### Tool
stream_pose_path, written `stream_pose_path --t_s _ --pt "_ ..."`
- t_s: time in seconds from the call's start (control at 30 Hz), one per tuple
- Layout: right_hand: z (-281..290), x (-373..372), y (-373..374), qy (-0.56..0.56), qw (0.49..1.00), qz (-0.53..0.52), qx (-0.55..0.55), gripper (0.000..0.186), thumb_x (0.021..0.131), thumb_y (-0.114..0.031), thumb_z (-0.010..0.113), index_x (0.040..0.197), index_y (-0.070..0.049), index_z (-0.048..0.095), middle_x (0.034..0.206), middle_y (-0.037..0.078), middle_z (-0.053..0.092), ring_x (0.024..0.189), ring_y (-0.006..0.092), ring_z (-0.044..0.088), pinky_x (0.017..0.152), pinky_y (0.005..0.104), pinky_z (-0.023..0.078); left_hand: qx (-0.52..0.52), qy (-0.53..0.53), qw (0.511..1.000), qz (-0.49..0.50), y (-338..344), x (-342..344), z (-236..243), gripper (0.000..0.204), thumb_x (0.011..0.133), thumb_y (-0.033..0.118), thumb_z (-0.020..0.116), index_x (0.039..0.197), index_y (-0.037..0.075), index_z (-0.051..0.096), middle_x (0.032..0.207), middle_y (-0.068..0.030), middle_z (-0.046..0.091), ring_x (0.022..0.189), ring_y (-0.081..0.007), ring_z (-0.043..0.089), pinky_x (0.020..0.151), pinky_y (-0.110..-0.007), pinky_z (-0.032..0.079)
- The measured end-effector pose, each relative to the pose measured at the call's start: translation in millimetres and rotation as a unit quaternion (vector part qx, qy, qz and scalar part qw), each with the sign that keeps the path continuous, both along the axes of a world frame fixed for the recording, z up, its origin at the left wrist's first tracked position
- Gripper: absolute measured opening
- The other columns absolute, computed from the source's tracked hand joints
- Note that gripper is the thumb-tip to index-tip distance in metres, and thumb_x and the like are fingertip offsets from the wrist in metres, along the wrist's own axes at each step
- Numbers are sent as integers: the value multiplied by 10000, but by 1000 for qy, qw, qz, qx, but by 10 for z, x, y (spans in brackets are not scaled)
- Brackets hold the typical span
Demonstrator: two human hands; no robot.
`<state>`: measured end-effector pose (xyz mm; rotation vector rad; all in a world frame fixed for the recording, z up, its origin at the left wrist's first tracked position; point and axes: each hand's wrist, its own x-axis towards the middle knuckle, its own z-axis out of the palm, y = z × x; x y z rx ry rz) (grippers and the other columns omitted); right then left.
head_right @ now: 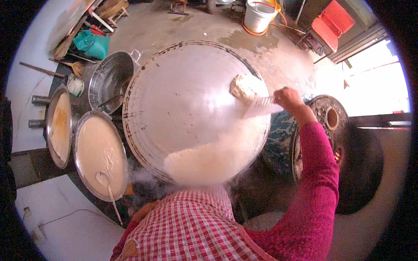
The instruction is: The person cleans a large flat griddle with a cloth and scraper, then ladles batter onto the hot surface and spreads it into thin crepes using a plastic scraper. The person also lights a charcoal stove with tongs and a lighter.
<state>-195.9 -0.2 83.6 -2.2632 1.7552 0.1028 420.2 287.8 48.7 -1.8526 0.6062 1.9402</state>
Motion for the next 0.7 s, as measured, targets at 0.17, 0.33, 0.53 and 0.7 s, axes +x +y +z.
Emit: stream_pose_path --t_s 0.17,0.33,0.53,0.7 --pt "-120 265 -886 -14 988 100 -115 124 713 -210 647 747 -105 589 746 93 601 777 305 573 660 418 453 -79 40 994 70 98 14 175 663 878 556 346 1142 -14 558 1140 -185 565 1030 -278 527 880 -360 387" --pt "-52 851 -1192 11 992 52 -115 114 755 -224 606 761 -111 598 760 80 607 782 294 579 651 407 459 -40 -3 998 56 88 38 174 692 878 571 329 1157 -26 542 1152 -195 555 1043 -283 525 891 -361 384" --pt "79 1161 -817 -128 978 58 -152 189 822 -255 540 919 -129 641 852 104 628 759 299 601 647 382 482 -66 43 997 -4 46 199 -184 695 872 586 334 1156 -9 552 1151 -179 559 1028 -272 530 888 -364 391" --pt "-268 712 -452 -209 920 -293 -156 265 838 -260 490 972 -68 615 890 202 605 860 356 585 729 417 462 3 86 995 50 30 346 -624 635 888 536 365 1144 -11 560 1144 -156 569 1026 -248 531 877 -354 400"
